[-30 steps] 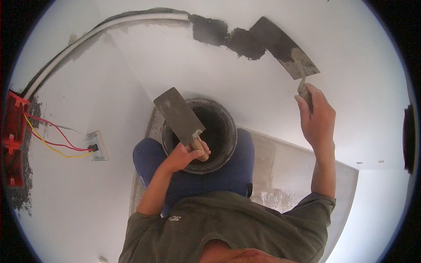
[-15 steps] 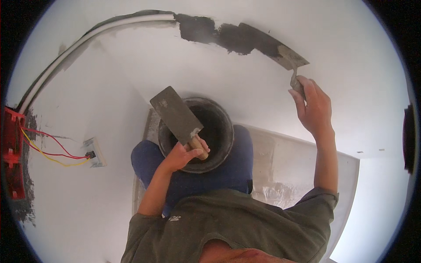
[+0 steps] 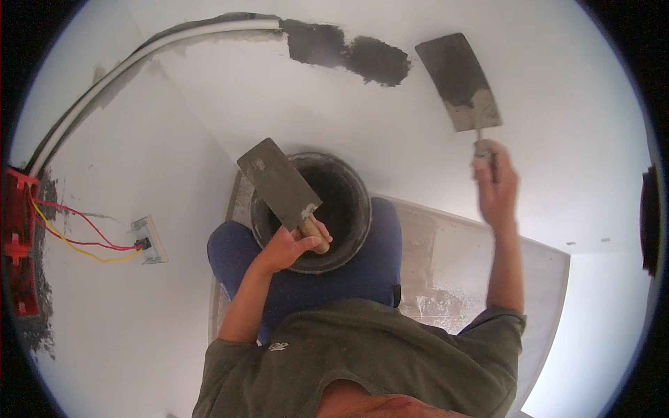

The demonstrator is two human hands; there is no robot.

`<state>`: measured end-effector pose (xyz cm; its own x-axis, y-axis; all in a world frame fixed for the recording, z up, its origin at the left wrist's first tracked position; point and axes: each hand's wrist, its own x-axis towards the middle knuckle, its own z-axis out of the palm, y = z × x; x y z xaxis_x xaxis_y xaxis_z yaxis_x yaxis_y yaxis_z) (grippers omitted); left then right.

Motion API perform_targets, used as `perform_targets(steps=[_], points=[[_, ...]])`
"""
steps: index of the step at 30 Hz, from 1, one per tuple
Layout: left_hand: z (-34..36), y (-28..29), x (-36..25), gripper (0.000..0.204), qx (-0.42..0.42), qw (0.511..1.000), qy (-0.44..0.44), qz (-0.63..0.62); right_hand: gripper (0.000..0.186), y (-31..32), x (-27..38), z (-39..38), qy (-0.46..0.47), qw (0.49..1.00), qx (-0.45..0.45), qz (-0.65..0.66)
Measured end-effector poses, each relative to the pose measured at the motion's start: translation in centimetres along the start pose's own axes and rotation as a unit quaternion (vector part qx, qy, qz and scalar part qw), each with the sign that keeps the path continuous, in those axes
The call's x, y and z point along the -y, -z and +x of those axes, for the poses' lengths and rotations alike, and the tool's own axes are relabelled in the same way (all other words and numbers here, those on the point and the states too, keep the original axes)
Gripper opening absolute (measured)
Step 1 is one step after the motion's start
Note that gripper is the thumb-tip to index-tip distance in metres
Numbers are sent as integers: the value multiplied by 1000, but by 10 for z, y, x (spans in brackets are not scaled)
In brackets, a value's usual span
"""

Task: Apply plaster or filler to wall channels and holes using trowels to smooth the surface.

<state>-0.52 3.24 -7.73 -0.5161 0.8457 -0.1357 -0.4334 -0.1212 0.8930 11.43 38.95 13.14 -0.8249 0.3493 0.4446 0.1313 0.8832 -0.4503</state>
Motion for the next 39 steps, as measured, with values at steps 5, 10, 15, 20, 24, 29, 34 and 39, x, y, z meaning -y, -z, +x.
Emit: perform_targets(steps=[5,10,15,20,24,29,34,39], points=[[5,-1,0,42,25,999,-25,18,27,-129,30,-47,-43,933,-1,359],[-15,1,-7,42,-16,998,21,51,32,-207,81,-46,-177,798,-17,576],[-39,8,-15,44,-76,995,9,64,30,-250,105,-9,-145,761,-65,629],[-48,11,-15,43,-93,995,10,23,28,-277,99,-11,-146,761,-39,631],[-49,14,-14,43,-93,996,2,14,30,-283,97,-21,-180,724,-14,665],[-49,16,-14,43,-81,996,3,25,31,-278,98,-33,-204,731,27,651],[-50,18,-15,45,-87,995,2,43,33,-263,100,-51,-175,751,24,636],[-51,16,-15,43,-88,996,-1,15,35,-238,99,-41,-139,728,-24,671]])
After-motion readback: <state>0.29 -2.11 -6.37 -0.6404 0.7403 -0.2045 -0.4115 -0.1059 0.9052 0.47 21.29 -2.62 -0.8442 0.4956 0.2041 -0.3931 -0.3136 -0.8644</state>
